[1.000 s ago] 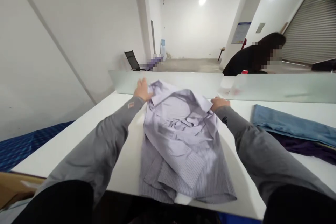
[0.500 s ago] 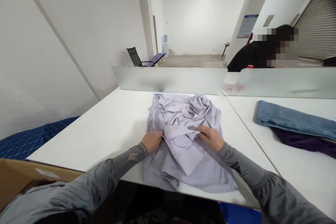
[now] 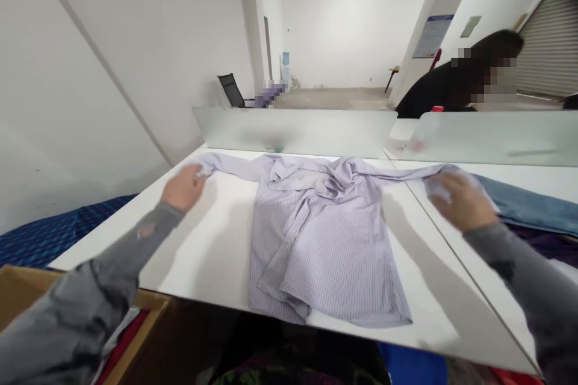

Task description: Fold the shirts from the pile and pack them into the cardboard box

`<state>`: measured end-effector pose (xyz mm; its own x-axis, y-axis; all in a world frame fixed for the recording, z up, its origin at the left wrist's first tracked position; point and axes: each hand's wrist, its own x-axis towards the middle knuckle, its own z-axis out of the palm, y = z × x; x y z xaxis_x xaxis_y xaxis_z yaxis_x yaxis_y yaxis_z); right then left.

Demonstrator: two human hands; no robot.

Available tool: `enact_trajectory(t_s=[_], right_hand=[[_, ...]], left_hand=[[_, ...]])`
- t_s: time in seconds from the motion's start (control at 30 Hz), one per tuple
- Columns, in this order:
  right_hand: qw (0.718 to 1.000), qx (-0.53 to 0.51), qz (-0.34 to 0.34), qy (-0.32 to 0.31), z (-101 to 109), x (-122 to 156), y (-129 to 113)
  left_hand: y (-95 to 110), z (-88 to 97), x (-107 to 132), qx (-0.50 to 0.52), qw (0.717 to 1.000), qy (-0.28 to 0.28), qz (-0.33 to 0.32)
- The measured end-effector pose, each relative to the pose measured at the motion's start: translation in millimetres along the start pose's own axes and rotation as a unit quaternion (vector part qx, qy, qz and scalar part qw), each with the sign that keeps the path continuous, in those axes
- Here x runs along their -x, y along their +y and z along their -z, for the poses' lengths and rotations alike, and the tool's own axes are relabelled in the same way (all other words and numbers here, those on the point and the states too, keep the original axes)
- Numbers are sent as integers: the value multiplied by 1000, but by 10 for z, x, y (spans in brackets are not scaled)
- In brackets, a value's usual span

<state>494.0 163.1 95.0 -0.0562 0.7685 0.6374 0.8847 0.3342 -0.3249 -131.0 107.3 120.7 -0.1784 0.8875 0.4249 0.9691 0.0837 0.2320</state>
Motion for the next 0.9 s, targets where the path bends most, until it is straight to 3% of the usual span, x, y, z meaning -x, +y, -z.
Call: enact_trajectory(t_s=[0.1,0.2,0.27,0.4,0.57,0.67,0.8,0.9], right_hand=[[966,-108,70,-223,-195,930,-761],[942,-101,148,-284,-269,1625,-1313],[941,-67,178,-279,-292,1830,-1434],[952,-7,190,-240,-248,1893,-1224],[950,34,146,-275,133,1986,-816],[934,8,122,-336,347,2040,-772],[923,-40,100,-369,466,1949,-964],[928,-83,81,-354,410,1827,-1261]], left_hand=[[238,-464,786,-25,993,-102,-63],[554,-730,1456,-30,983,-151,-105],[744,-786,1663,-17,979,-170,-110],[856,-748,1630,3,973,-204,-108],[371,-553,1551,-14,990,-138,-13],[177,-484,1653,-9,988,-133,-72],[394,-455,1872,7,989,-65,-135],[709,-466,2059,48,984,-86,-151]])
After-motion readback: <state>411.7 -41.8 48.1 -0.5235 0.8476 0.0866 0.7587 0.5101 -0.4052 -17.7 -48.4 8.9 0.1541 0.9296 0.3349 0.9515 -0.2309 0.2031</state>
